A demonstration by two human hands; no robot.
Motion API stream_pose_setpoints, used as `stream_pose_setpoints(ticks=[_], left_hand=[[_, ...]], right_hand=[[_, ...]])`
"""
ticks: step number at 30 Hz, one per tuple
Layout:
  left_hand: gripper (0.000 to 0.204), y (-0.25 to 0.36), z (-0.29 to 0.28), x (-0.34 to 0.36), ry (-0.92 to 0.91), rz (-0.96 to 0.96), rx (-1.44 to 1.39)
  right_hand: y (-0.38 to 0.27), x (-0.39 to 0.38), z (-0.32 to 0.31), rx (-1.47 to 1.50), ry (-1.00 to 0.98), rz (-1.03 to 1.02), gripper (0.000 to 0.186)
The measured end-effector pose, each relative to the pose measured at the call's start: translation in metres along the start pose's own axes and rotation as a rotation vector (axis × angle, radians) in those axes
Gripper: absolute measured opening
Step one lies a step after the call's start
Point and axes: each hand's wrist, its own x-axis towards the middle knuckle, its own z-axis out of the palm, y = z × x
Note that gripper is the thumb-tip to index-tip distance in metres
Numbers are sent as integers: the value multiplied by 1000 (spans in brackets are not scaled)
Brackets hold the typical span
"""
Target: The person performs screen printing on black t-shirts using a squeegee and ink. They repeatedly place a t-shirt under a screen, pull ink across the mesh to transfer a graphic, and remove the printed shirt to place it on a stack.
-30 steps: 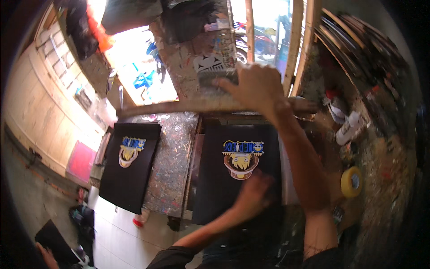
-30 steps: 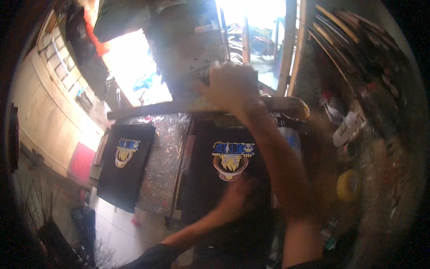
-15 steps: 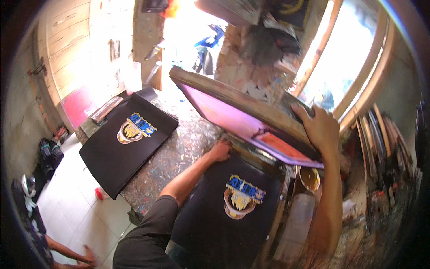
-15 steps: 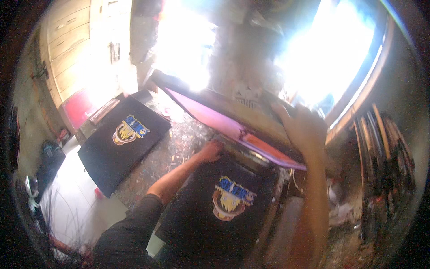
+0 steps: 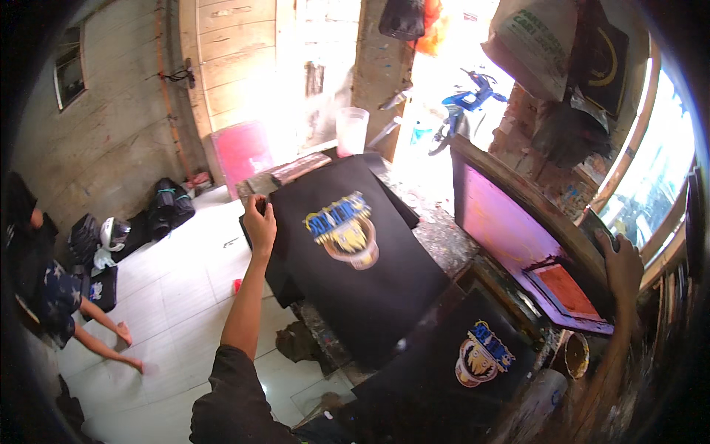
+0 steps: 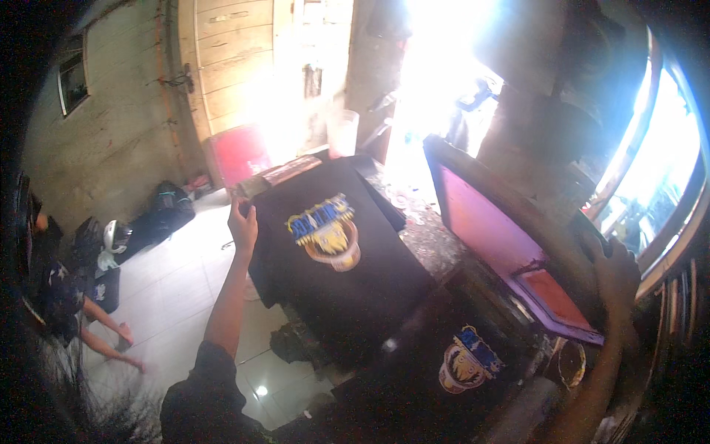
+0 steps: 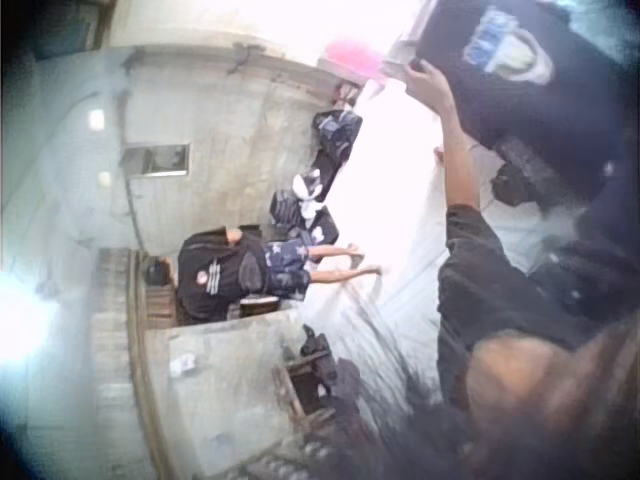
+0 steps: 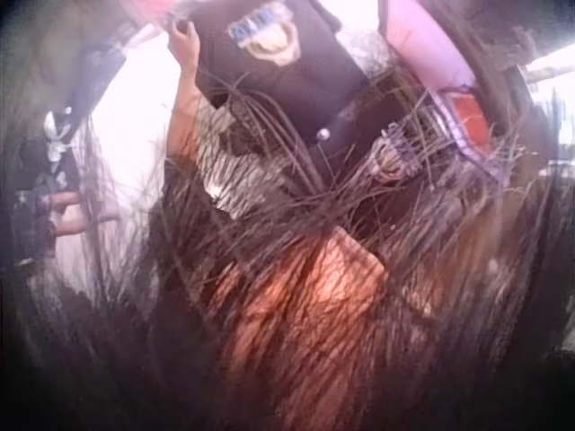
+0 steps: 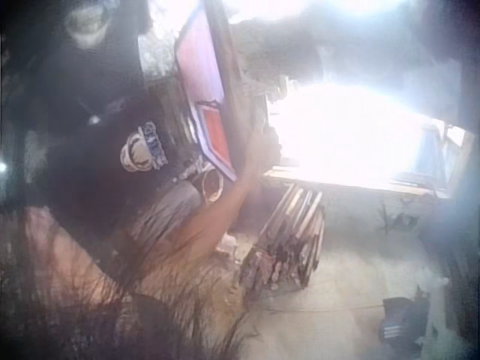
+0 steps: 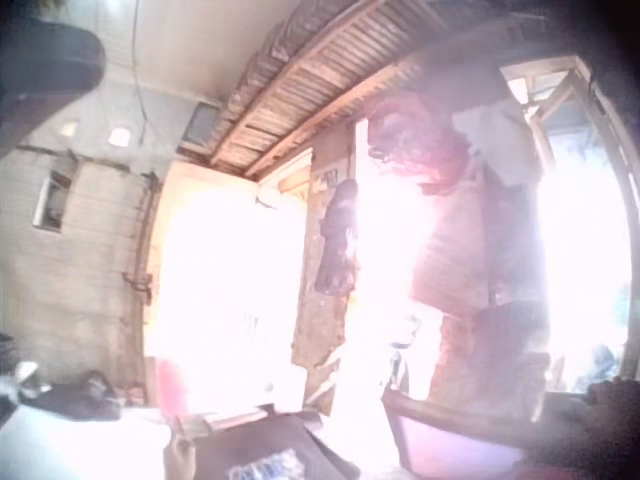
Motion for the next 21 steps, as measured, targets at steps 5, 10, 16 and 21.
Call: stream_pose_setpoints(ticks=[5,10,16,21], left_hand=[[56,110,67,-136,-222,317,78],[42,317,39,-487,-1024,1193,-840],[63,362,-26,-552,-1314,1157,-814],[43,246,20,-365,-1449,768,-583]], right_hand=[[26,-13,-2,-30,1,13,82],[17,-34,23,104,5,-112,78],[9,-36,3,156,-2,-189,82],[36,-21,8,112,150,-179,85]])
